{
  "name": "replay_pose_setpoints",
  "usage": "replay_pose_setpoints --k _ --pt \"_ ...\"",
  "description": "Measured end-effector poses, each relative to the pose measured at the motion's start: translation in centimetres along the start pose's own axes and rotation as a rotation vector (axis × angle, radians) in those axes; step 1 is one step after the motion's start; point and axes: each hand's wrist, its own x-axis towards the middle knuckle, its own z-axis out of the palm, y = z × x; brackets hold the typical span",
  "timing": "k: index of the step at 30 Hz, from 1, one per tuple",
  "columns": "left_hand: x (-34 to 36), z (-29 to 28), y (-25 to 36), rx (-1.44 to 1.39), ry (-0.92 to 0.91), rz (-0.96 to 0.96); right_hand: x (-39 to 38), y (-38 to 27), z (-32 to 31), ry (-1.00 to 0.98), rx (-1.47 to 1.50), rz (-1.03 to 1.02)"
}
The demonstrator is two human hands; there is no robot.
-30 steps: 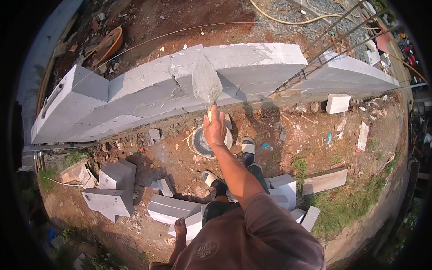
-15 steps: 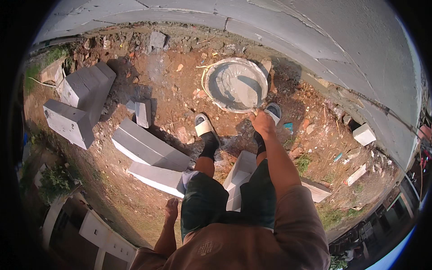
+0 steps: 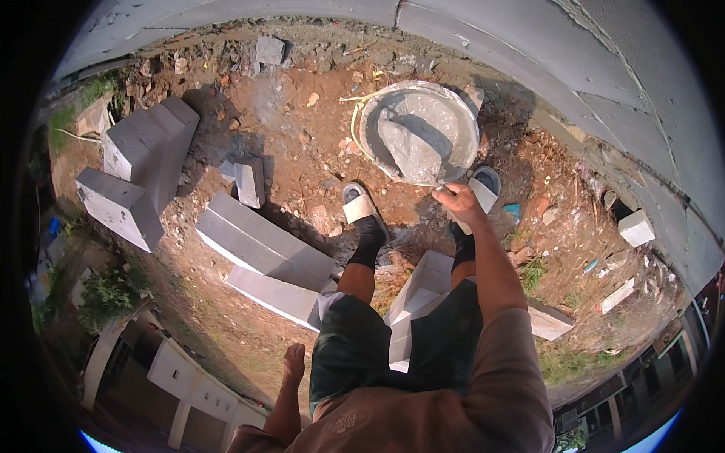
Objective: The person places white concrete blocks onto a low wall, aligns them, and taps them into position with a hammer. The person then scoops mortar from a bucket with a trowel and applies it to the joints between blocks, smoothing the surface.
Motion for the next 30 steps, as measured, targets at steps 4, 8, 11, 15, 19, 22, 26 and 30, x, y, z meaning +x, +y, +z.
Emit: replay_pose_setpoints --k 4,8,11,15,19,22,26,30 --pt "-1.2 -0.6 2.1 -0.038 0.059 0.2 -9.0 -5.1 -2.7 -0.021 0.096 -0.08" --pt "-3.9 -1.5 4.0 0.026 0.008 0.138 -20.2 -11.8 -5.2 0.088 0.177 -0.084" --pt "-5.2 -2.3 4.2 -0.091 0.097 0.318 -29.6 -18.8 -9.8 0.074 0.181 -0.187" --pt "-6.7 -3.1 5.5 -0.15 0.253 0.559 -40.9 -29.2 -17.4 0.331 0.044 -0.395" --pt "-4.2 -2.5 6.8 -0.282 0.29 0.644 -46.4 -38.2 -22.5 0.848 -0.611 -0.634" --pt "-3.6 -3.1 9.1 -0.37 0.263 0.618 -45.4 -40.3 -24.6 1.098 -0.985 -0.594" --pt "-4.3 -3.3 9.2 -0.479 0.32 0.618 -45.8 -38.8 -24.0 1.148 -1.063 -0.452" --pt "-2.8 -2.9 6.0 -0.524 0.289 0.585 -45.8 -36.4 -23.9 1.101 -0.98 -0.304"
